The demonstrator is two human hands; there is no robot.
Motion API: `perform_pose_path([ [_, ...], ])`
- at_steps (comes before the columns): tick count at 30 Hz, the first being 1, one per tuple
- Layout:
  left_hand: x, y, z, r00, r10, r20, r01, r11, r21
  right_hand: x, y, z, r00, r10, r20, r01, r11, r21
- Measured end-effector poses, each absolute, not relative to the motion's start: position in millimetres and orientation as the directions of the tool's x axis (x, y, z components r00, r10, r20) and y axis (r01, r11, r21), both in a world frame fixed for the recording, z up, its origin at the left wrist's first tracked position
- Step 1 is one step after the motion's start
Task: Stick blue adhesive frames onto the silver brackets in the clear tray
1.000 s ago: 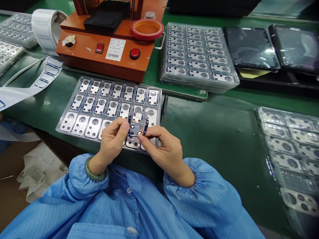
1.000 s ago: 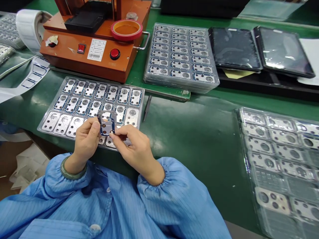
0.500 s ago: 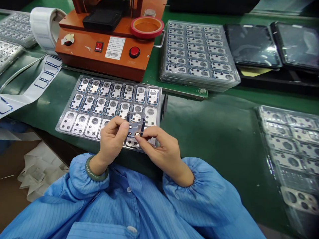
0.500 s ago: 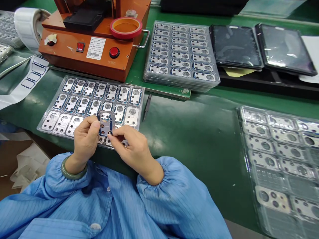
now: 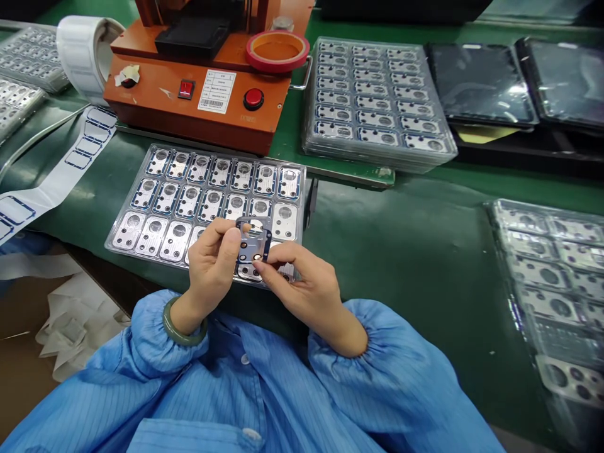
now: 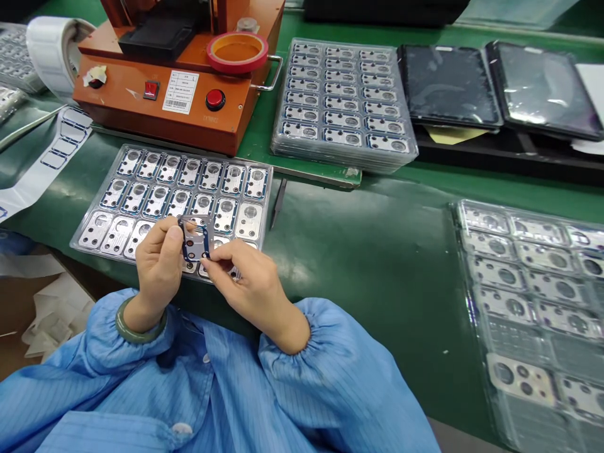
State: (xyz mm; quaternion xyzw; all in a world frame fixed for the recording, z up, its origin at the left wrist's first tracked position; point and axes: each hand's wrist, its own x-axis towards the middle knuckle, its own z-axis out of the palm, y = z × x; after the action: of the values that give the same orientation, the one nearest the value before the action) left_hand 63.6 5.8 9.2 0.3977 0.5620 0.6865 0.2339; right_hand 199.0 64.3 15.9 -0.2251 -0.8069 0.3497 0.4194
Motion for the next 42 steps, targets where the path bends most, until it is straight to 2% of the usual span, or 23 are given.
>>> perform_pose_path([
  [8,64.6,5.9,12.1,-0.596,0.722,0.352,0.224,-0.271,0.936,198.9,63.3,15.5,-0.577,0.621,0.531,0.034,0.668,-0.744],
  [12,64.4,6.2,7.3,-0.608,0.699,0.376,0.205,-0.320,0.925,199.1,63.3,14.4,-0.596,0.605,0.528,0.018,0.667,-0.745],
  [20,65.7,5.1,4.3,-0.632,0.734,0.250,0.070,-0.267,0.961,199.4,63.9,15.1,-0.597,0.629,0.498,0.025,0.635,-0.772],
  [30,63.3,4.4,-1.0,-0.626,0.730,0.276,0.081,-0.291,0.953,199.2,63.7,14.2,-0.621,0.624,0.474,0.010,0.611,-0.791],
  [42,62.9,8.4,-2.6,-0.622,0.658,0.423,0.277,-0.321,0.906,198.7,63.6,13.3,-0.634,0.604,0.483,0.028,0.642,-0.766],
])
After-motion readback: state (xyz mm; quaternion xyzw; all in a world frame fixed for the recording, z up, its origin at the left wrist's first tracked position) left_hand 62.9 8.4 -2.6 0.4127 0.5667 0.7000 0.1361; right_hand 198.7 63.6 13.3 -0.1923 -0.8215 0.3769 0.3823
